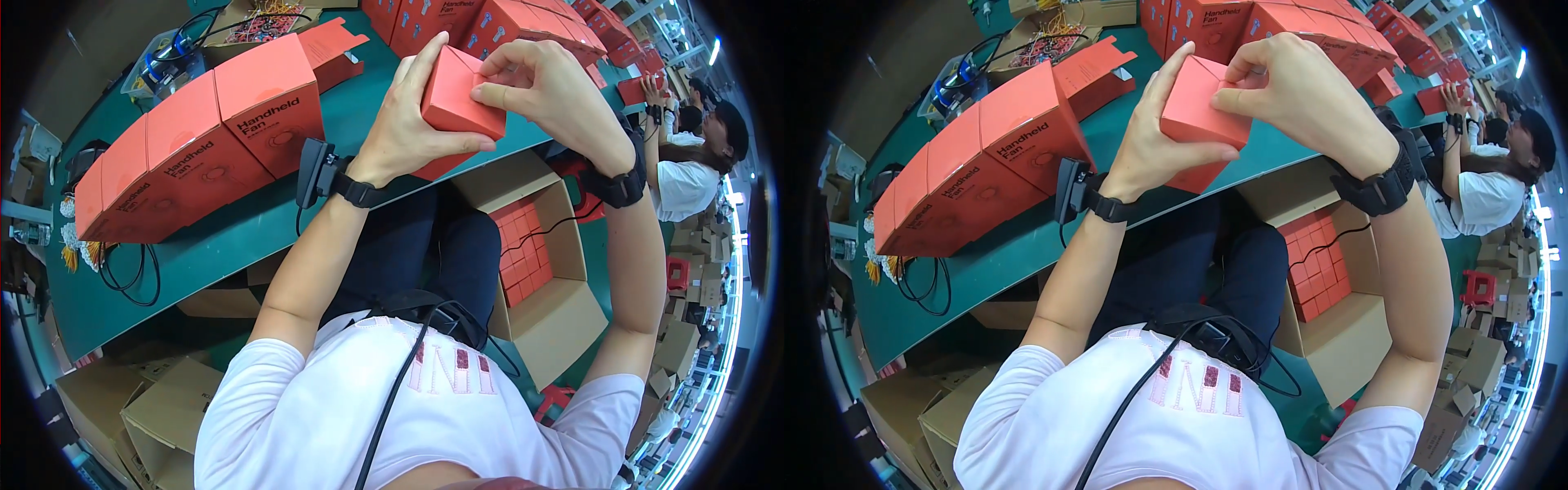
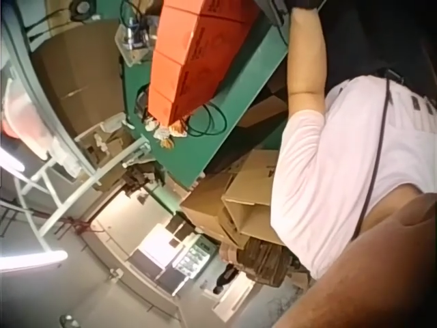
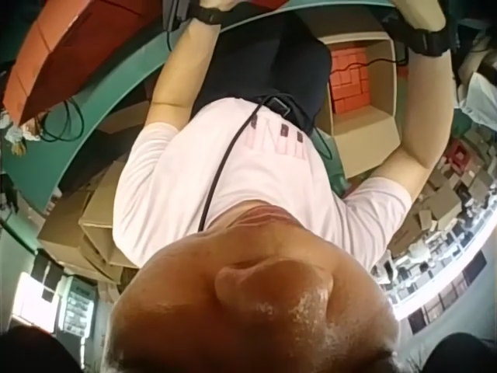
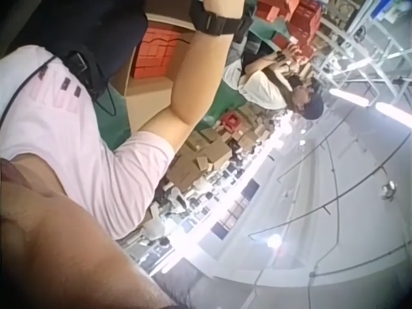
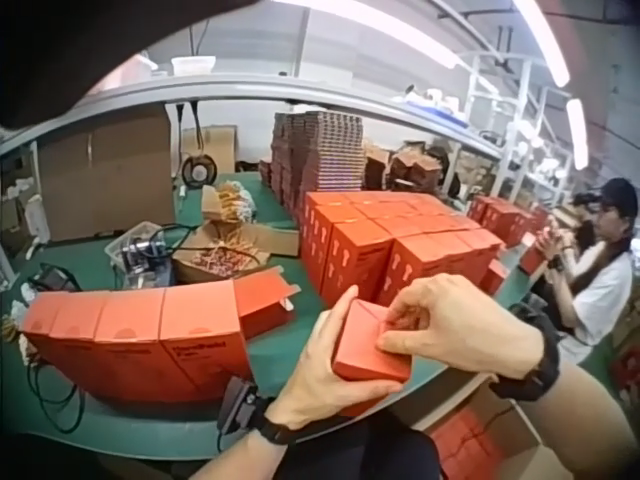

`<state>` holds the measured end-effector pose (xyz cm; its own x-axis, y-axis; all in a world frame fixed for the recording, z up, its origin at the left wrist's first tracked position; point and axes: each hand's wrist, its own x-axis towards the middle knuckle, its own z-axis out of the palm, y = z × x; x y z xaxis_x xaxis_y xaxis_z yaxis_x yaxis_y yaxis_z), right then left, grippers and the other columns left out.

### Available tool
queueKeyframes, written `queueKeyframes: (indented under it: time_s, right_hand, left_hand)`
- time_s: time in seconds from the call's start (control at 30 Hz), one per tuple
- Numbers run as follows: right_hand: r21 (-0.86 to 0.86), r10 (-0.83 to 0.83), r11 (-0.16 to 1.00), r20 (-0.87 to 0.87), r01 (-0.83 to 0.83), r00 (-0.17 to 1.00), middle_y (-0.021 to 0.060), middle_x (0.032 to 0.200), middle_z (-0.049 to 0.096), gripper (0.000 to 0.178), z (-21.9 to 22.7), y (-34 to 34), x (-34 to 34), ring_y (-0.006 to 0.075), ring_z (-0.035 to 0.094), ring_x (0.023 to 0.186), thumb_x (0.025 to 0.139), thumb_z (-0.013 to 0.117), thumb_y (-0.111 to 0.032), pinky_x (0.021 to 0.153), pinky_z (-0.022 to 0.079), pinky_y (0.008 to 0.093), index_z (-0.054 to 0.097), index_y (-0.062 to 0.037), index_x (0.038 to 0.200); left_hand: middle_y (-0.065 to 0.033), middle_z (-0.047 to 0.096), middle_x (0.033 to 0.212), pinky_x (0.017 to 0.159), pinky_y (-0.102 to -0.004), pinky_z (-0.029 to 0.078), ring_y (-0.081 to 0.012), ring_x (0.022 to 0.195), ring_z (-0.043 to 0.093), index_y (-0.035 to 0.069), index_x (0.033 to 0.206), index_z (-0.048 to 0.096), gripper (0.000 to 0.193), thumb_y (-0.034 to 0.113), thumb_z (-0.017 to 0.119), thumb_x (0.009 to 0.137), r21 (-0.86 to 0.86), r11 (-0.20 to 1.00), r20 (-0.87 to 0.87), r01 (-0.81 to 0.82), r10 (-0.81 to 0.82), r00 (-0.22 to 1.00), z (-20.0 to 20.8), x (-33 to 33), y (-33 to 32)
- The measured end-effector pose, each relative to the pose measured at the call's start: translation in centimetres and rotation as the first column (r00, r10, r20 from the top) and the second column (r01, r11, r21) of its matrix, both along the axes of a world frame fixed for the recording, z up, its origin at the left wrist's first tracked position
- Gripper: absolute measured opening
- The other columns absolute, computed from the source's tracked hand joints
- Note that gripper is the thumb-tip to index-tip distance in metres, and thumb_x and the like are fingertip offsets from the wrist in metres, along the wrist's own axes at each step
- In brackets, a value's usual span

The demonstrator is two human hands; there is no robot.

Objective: Packaging handheld fans into individual red boxes and then into larger cartons.

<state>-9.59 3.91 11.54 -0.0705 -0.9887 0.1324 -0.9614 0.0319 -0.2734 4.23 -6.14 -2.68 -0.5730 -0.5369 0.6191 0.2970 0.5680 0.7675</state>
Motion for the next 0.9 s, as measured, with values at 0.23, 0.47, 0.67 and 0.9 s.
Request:
queueKeyframes:
  time_s: [0.23,0.47,0.67,0.9]
  right_hand:
    - [0.252,-0.159,0.964,0.269,0.090,0.950,-0.0003,0.066,0.057,0.032,0.8,-0.8,-0.3,0.0049,0.057,0.060,0.090,0.070,-0.033,0.051,0.045,0.0225,0.059,-0.0069,0.075]
    - [0.080,-0.060,0.997,0.511,0.022,0.857,-0.0008,0.086,0.062,0.022,1.9,-0.8,-2.0,0.0057,0.061,0.081,0.091,0.067,-0.027,0.068,0.048,0.0219,0.061,-0.0074,0.098]
    - [-0.190,0.361,0.890,-0.264,-0.415,0.895,0.0112,0.095,0.058,0.021,-0.4,1.3,-2.6,0.0281,0.060,0.092,0.083,0.053,0.005,0.086,0.049,0.0384,0.064,-0.0018,0.100]
    - [-0.169,0.405,0.887,-0.159,-0.429,0.900,0.0156,0.096,0.055,0.025,-2.5,1.2,-3.1,0.0302,0.058,0.088,0.082,0.059,0.003,0.077,0.048,0.0382,0.065,-0.0007,0.106]
  left_hand:
    - [-0.0140,0.051,0.133,0.102,-0.0412,0.046,-0.0281,0.121,0.054,0.009,0.152,0.030,0.126,0.026,0.099,0.048,-0.037,0.999,-0.004,-0.017,0.016,1.000,0.5,0.4,1.0]
    - [-0.0167,0.051,0.124,0.096,-0.0422,0.049,-0.0315,0.113,0.055,0.009,0.154,0.025,0.130,0.042,0.096,0.051,-0.107,0.991,-0.029,-0.087,0.084,0.996,0.0,0.5,-0.5]
    - [-0.0151,0.053,0.123,0.101,-0.0449,0.045,-0.0327,0.122,0.049,0.012,0.145,0.045,0.103,0.035,0.093,0.057,-0.252,0.947,-0.010,-0.201,0.205,0.979,2.8,2.2,1.2]
    - [-0.0139,0.059,0.111,0.097,-0.0448,0.044,-0.0336,0.112,0.053,0.007,0.108,0.066,0.051,0.027,0.087,0.066,-0.724,0.684,0.213,-0.089,0.344,0.914,6.3,3.5,1.0]
